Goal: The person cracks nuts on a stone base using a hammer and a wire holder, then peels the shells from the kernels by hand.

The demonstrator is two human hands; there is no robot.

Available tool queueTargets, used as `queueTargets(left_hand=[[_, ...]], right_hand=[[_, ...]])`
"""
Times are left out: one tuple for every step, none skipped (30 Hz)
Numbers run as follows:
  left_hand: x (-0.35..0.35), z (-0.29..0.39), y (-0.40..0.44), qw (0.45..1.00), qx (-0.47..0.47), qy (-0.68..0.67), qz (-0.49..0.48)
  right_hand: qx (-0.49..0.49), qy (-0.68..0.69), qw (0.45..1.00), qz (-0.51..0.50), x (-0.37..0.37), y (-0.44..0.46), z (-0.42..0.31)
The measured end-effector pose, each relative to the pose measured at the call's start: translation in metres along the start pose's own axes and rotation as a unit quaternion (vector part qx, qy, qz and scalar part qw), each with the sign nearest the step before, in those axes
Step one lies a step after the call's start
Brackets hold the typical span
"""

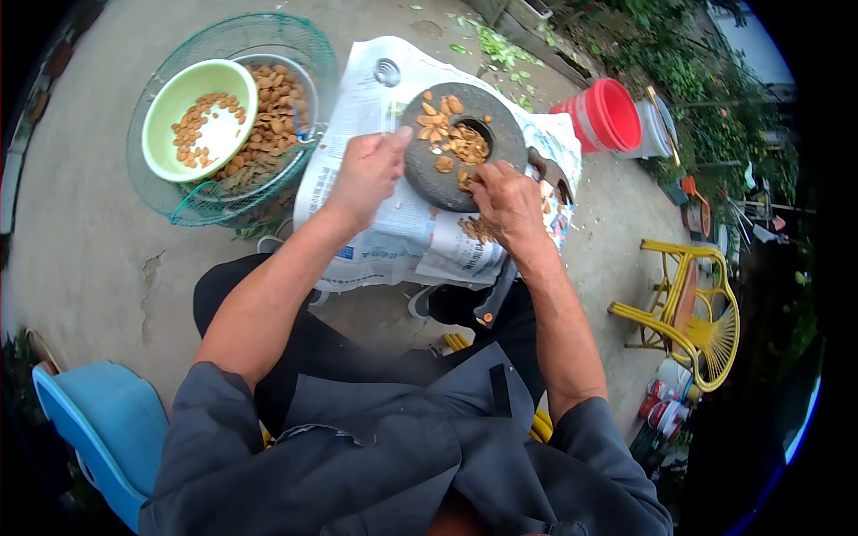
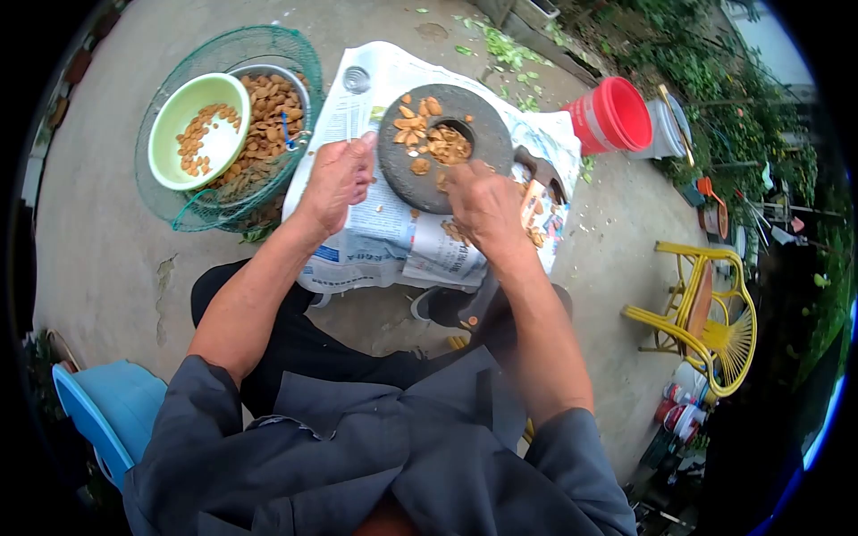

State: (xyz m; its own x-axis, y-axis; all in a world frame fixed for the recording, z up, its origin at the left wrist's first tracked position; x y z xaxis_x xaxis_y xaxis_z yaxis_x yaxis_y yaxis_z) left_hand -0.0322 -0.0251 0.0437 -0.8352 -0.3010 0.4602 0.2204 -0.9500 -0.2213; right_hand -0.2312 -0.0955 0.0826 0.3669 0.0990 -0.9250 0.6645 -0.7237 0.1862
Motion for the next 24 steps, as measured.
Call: queueTargets(left_hand=[[-0.002, -0.002, 0.001, 1.0, 0.003, -0.004, -0.002], [-0.004, -0.006, 0.002, 1.0, -0.01, -0.021, -0.005], [-0.004, -0.005, 0.0, 1.0, -0.012, -0.015, 0.01], [-0.004, -0.004, 0.0, 1.0, -0.014, -0.022, 0.01], [-0.004, -0.004, -0.001, 0.999, -0.018, -0.027, 0.015], [-0.003, -0.002, -0.002, 0.999, -0.016, -0.029, 0.025], [-0.002, -0.002, -0.003, 0.998, -0.028, -0.036, 0.041], [-0.002, -0.002, -0.004, 0.997, -0.04, -0.054, 0.03], [-0.003, -0.004, -0.004, 0.996, -0.053, -0.073, 0.018], [-0.006, -0.01, -0.001, 0.994, -0.048, -0.102, -0.005], [-0.008, -0.014, 0.001, 0.99, -0.043, -0.131, -0.028], [-0.001, -0.005, -0.001, 0.998, 0.031, -0.057, -0.002], [0.0, 0.007, -0.005, 0.996, 0.052, -0.064, -0.019], [0.002, 0.018, -0.009, 0.994, 0.072, -0.072, -0.037], [-0.001, 0.013, -0.01, 0.994, 0.07, -0.063, -0.055], [-0.002, 0.013, -0.012, 0.994, 0.068, -0.053, -0.073], [-0.004, 0.013, -0.011, 0.995, 0.064, -0.043, -0.059], [-0.006, 0.015, -0.011, 0.996, 0.074, -0.033, -0.042], [-0.007, 0.017, -0.01, 0.996, 0.083, -0.023, -0.024], [-0.008, 0.017, -0.009, 0.994, 0.107, -0.014, -0.004], [-0.012, 0.012, -0.006, 0.997, 0.076, -0.017, 0.013], [-0.017, 0.007, -0.002, 0.998, 0.044, -0.021, 0.03], [-0.023, -0.001, 0.003, 0.998, -0.042, -0.037, 0.04], [-0.025, 0.003, 0.003, 0.996, -0.052, -0.044, 0.06]], right_hand=[[-0.008, -0.005, 1.0, 0.011, 0.0, 0.0, 0.0], [0.007, -0.002, 0.999, 0.032, -0.002, 0.0, -0.002], [-0.017, 0.008, 0.998, 0.057, -0.002, 0.001, -0.002], [0.004, 0.039, 0.998, 0.056, -0.008, 0.006, -0.01], [0.03, 0.067, 0.996, 0.053, -0.012, 0.012, -0.019], [0.044, 0.097, 0.993, 0.05, -0.016, 0.022, -0.036], [0.06, 0.125, 0.989, 0.045, -0.02, 0.031, -0.054], [0.031, 0.155, 0.986, 0.06, -0.021, 0.044, -0.074], [0.003, 0.157, 0.986, 0.058, -0.02, 0.059, -0.095], [-0.024, 0.157, 0.986, 0.057, -0.017, 0.076, -0.117], [-0.051, 0.157, 0.985, 0.055, -0.012, 0.093, -0.14], [-0.087, 0.201, 0.974, 0.064, -0.007, 0.109, -0.164], [-0.122, 0.244, 0.959, 0.073, 0.0, 0.125, -0.187], [-0.16, 0.226, 0.957, 0.084, 0.01, 0.142, -0.206], [-0.198, 0.206, 0.953, 0.095, 0.017, 0.155, -0.222], [-0.191, 0.207, 0.954, 0.097, 0.021, 0.166, -0.229], [-0.186, 0.208, 0.955, 0.1, 0.024, 0.175, -0.236], [-0.179, 0.208, 0.956, 0.101, 0.026, 0.179, -0.241], [-0.176, 0.221, 0.952, 0.117, 0.022, 0.178, -0.239], [-0.171, 0.233, 0.948, 0.132, 0.014, 0.173, -0.232], [-0.165, 0.243, 0.944, 0.148, 0.007, 0.166, -0.221], [-0.137, 0.249, 0.947, 0.149, 0.002, 0.156, -0.207], [-0.107, 0.25, 0.95, 0.152, -0.003, 0.144, -0.188], [-0.077, 0.227, 0.958, 0.156, -0.004, 0.132, -0.162]])
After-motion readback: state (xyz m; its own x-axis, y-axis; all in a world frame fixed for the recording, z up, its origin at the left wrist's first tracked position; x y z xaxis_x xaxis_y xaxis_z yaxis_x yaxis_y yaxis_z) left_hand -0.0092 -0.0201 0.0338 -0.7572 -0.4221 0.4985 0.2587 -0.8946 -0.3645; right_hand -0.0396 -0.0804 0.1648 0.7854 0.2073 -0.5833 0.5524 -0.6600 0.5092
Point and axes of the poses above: each hand's wrist, its own y-axis towards the middle knuckle, its own x-axis out of the palm, z = x × y, the point moved 3 cm from there along y, towards the middle knuckle, and after that the axes turned 3 degrees about x, right-handed, at the moved point
